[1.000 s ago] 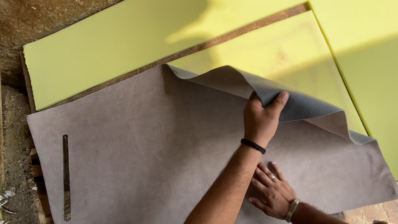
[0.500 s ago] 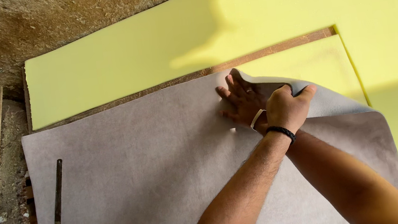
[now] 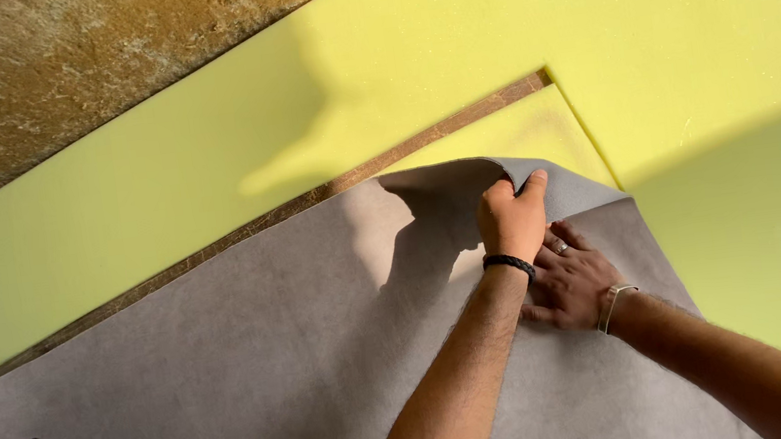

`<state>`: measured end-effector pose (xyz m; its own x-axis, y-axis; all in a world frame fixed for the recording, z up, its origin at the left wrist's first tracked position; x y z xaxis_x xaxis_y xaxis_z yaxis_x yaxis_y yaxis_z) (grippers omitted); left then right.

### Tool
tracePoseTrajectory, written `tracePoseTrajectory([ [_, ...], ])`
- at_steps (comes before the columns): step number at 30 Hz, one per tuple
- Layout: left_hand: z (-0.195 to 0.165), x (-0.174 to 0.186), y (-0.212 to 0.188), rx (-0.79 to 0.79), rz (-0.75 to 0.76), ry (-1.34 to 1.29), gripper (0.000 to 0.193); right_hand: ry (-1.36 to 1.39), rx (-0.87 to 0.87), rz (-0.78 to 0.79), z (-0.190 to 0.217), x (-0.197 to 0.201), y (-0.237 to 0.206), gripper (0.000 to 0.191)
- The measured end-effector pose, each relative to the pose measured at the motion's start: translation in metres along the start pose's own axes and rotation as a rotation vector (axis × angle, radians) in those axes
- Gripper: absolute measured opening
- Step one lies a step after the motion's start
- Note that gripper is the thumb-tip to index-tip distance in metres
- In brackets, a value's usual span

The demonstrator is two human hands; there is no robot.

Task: The person lays a gray fabric sheet on a yellow foam board, smooths it, and uses a spray gun to apply adhesive to the board. The person then places the fabric onto the adhesive and smooths it down, repeating the process with another piece of fabric.

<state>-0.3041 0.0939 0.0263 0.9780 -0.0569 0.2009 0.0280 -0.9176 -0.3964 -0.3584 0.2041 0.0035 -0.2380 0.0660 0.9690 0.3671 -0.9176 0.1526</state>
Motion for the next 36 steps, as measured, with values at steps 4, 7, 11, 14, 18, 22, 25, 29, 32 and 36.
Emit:
tracePoseTrajectory([
  [4,0.004,-0.026,0.015,-0.086,-0.132,0.103,0.036,-0.081,-0.135,0.353,-0.041,0.004,0.017,0.069],
  [7,0.002,-0.041,0.034,-0.055,-0.146,0.155,0.034,-0.088,-0.303,0.542,-0.055,0.004,0.028,0.058],
  [11,0.005,-0.059,0.058,0.159,-0.042,0.08,0.03,0.244,0.003,-0.109,-0.045,0.023,0.068,0.059],
  [14,0.001,-0.07,0.075,0.176,0.0,-0.036,0.022,0.431,-0.147,-0.092,-0.066,0.003,0.08,0.069],
  [18,0.012,-0.078,0.089,0.208,0.104,-0.026,0.03,0.32,-0.25,0.037,-0.086,-0.02,0.087,0.059],
  [22,0.018,-0.075,0.092,0.065,0.134,-0.156,0.029,0.131,-0.181,0.21,-0.1,-0.026,0.09,0.073],
  [25,0.01,-0.044,0.078,-0.344,0.017,-0.026,0.029,-0.014,-0.099,-0.012,-0.11,-0.01,0.1,0.092],
  [29,0.011,0.027,0.056,-0.769,-0.077,0.645,0.048,-0.101,-0.151,-0.072,-0.124,-0.01,0.105,0.095],
  [32,0.018,0.059,0.061,-0.785,-0.045,1.046,0.07,-0.118,-0.308,-0.059,-0.143,-0.013,0.108,0.1],
  [36,0.018,0.063,0.067,-0.652,0.017,1.154,0.079,-0.126,-0.356,-0.062,-0.143,-0.009,0.115,0.103],
])
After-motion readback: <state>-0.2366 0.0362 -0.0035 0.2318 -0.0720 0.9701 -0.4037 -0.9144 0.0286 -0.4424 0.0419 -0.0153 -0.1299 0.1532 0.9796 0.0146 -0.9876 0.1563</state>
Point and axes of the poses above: each hand's wrist, its own y-axis towards the middle knuckle, its own x-axis out of the back of the hand, z = x × y, the point moved 6 cm from there along y, towards the middle knuckle, and after that the axes turned 12 degrees about -z, right-handed, at the moved point
